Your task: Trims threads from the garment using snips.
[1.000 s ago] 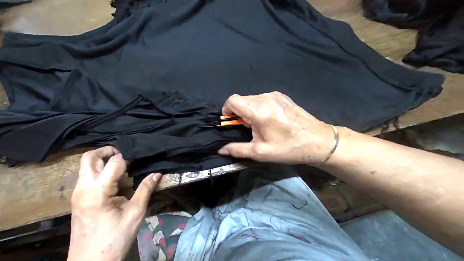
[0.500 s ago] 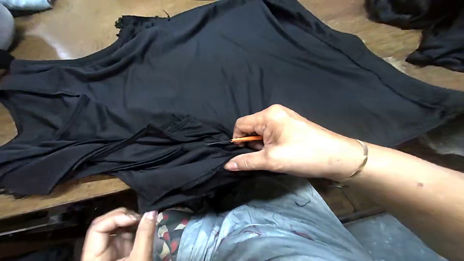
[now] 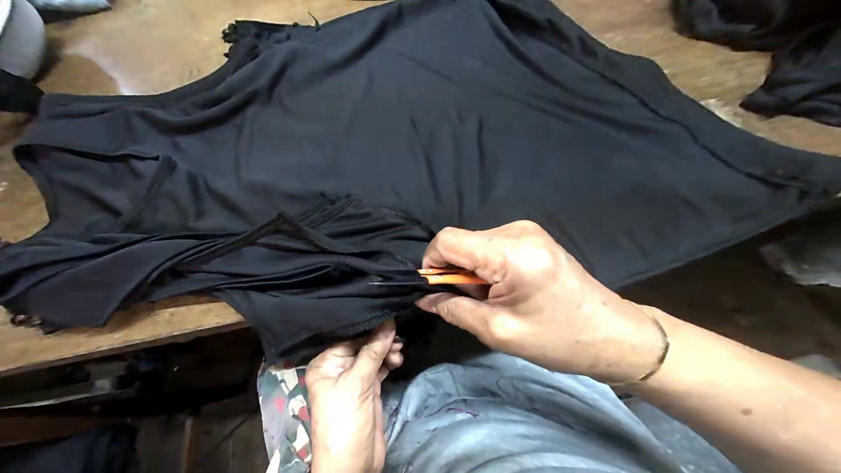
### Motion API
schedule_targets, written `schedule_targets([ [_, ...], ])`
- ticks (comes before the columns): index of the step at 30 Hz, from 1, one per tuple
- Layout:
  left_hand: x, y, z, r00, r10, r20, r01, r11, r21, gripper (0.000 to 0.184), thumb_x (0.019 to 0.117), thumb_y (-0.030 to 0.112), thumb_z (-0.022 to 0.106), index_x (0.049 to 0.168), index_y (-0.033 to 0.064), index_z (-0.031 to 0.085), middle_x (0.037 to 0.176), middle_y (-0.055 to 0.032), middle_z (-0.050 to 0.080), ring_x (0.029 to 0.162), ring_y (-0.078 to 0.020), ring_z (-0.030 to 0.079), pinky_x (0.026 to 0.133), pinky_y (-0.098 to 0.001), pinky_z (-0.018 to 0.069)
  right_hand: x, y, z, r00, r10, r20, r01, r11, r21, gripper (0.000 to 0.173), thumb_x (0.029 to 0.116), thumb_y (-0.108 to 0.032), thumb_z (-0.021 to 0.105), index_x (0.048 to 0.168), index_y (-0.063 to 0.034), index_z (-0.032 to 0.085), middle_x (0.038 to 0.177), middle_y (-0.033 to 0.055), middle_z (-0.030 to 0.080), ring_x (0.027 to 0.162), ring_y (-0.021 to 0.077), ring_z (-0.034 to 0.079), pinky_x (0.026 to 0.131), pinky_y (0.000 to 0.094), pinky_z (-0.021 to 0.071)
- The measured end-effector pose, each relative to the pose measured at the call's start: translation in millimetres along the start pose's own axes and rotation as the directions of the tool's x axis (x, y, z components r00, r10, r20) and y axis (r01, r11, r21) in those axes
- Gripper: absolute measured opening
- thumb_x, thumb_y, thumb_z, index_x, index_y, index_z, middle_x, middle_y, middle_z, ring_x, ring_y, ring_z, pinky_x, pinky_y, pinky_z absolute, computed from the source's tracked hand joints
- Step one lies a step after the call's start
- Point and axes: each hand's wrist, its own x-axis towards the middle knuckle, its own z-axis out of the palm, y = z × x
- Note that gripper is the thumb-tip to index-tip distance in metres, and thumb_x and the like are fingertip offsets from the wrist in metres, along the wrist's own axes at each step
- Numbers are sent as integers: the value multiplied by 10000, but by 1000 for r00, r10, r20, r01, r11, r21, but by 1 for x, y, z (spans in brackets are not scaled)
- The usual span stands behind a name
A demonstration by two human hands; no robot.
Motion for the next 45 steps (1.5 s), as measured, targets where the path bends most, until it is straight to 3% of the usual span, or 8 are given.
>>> schedule_targets([
  [3, -8, -2, -13, 997, 66, 48, -69, 995, 67, 40, 870, -47, 714, 841, -29, 736, 730, -137, 718, 627, -168, 698, 643, -304, 619, -11, -5, -4, 997, 34, 70, -41, 994, 97, 40, 922, -210, 663, 918, -170, 668, 654, -127, 536, 553, -24, 495, 455, 173, 398],
  [8, -16, -1, -30, 975, 149, 167, -171, 977, 128, 125, 949, 1, 651, 897, -38, 758, 761, -135, 734, 668, -161, 713, 675, -290, 620, -32, -11, -12, 912, 169, 373, -338, 824, 454, 371, 1085, -382, 451, 953, -168, 724, 633, -98, 511, 518, -11, 447, 449, 152, 353],
  [12, -21, 3, -32, 941, 236, 241, -299, 915, 272, 126, 964, 27, 654, 948, -40, 759, 772, -109, 734, 661, -143, 697, 658, -278, 610, -44, -7, -6, 811, 270, 519, -483, 810, 333, 386, 1069, -368, 455, 837, -207, 716, 632, -113, 551, 534, -17, 470, 475, 167, 359],
  [15, -22, 7, -35, 915, 295, 277, -382, 853, 356, 117, 960, 27, 656, 938, -32, 754, 771, -86, 729, 650, -129, 682, 628, -251, 595, -42, -8, 3, 770, 321, 552, -518, 819, 246, 372, 1073, -382, 459, 858, -213, 711, 625, -105, 511, 534, 1, 461, 482, 191, 360],
  [21, -21, 10, -38, 871, 341, 353, -472, 779, 414, 111, 953, 28, 654, 919, -12, 752, 801, -63, 720, 675, -113, 674, 632, -239, 591, -9, -18, 3, 692, 448, 566, -688, 646, 331, 470, 1101, -328, 436, 704, -136, 597, 537, -14, 473, 432, 67, 425, 406, 206, 325],
  [26, -16, 18, -43, 804, 385, 453, -584, 656, 478, 104, 951, 25, 652, 918, 2, 748, 848, -33, 716, 731, -89, 679, 672, -228, 597, -2, -9, -6, 597, 371, 711, -730, 619, 291, 414, 1110, -256, 427, 920, -104, 763, 544, -29, 484, 424, 33, 399, 399, 182, 312],
  [32, -15, 26, -46, 762, 384, 521, -646, 508, 570, 132, 954, 70, 651, 885, 17, 750, 834, -15, 710, 742, -42, 658, 668, -184, 562, -6, -10, 2, 588, 375, 717, -763, 552, 337, 391, 1097, -252, 469, 881, -96, 755, 542, -28, 472, 427, 32, 371, 404, 181, 278],
  [45, -14, 19, -46, 778, 382, 500, -625, 555, 549, 126, 951, 65, 651, 897, 12, 752, 838, -18, 717, 734, -51, 669, 668, -193, 578, -3, -14, 15, 676, 376, 633, -672, 667, 321, 374, 1072, -255, 529, 813, -118, 761, 544, -36, 512, 442, 36, 395, 425, 198, 298],
])
